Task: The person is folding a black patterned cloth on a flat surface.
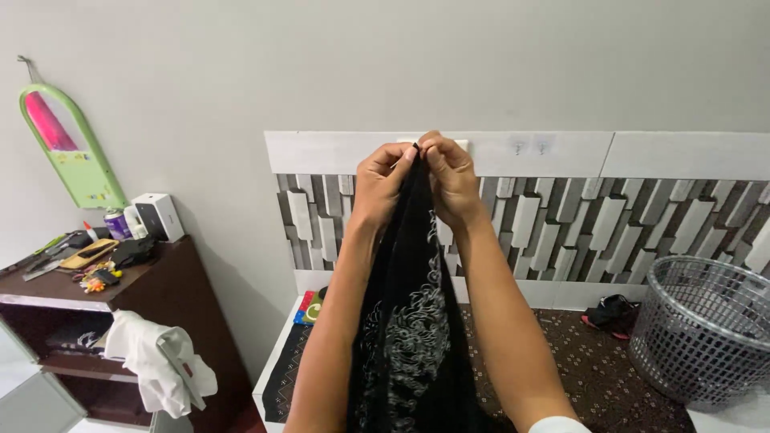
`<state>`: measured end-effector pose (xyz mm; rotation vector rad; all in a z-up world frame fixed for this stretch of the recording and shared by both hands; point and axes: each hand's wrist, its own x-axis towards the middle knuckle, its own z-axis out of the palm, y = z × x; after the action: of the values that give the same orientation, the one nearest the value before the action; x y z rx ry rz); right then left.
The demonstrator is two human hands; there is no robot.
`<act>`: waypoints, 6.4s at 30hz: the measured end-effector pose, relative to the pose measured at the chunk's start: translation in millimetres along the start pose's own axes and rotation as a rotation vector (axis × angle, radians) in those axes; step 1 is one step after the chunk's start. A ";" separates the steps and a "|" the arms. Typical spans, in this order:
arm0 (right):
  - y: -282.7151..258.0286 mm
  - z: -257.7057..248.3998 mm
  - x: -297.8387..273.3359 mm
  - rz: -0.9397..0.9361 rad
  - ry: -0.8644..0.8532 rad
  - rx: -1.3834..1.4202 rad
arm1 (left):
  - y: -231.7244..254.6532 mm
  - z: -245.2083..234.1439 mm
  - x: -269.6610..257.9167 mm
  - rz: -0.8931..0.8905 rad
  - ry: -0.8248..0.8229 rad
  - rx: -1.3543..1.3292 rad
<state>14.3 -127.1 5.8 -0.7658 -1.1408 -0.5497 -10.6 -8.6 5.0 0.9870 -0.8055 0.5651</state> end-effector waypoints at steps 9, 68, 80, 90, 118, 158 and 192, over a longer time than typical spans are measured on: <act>-16.2 13.3 -10.1 0.048 -0.022 0.079 | 3.0 11.9 -12.1 0.014 -0.010 -0.045; -205.4 -27.8 -119.3 1.242 -0.057 -1.341 | 86.7 -174.0 18.8 0.396 0.375 0.981; -240.2 -88.5 8.7 0.976 -0.023 -1.542 | 95.6 -174.0 12.2 0.067 0.333 0.555; -209.6 -126.4 62.4 0.240 -0.008 -1.562 | 93.6 -183.5 -4.6 0.112 0.385 0.827; -260.3 -33.5 126.0 0.319 -0.189 -1.648 | 158.4 -146.7 33.3 0.316 0.354 0.927; -269.4 -111.2 110.9 0.152 -0.090 -1.700 | 158.7 -143.3 19.1 0.284 0.151 1.243; -145.7 -359.1 20.9 -0.014 -0.078 -1.863 | -48.5 -136.1 59.3 -0.256 0.182 0.581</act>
<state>127.5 -497.8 -15.0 -2.3254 -0.3919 -1.6141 105.2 94.3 -14.1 1.5199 -0.3414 0.6694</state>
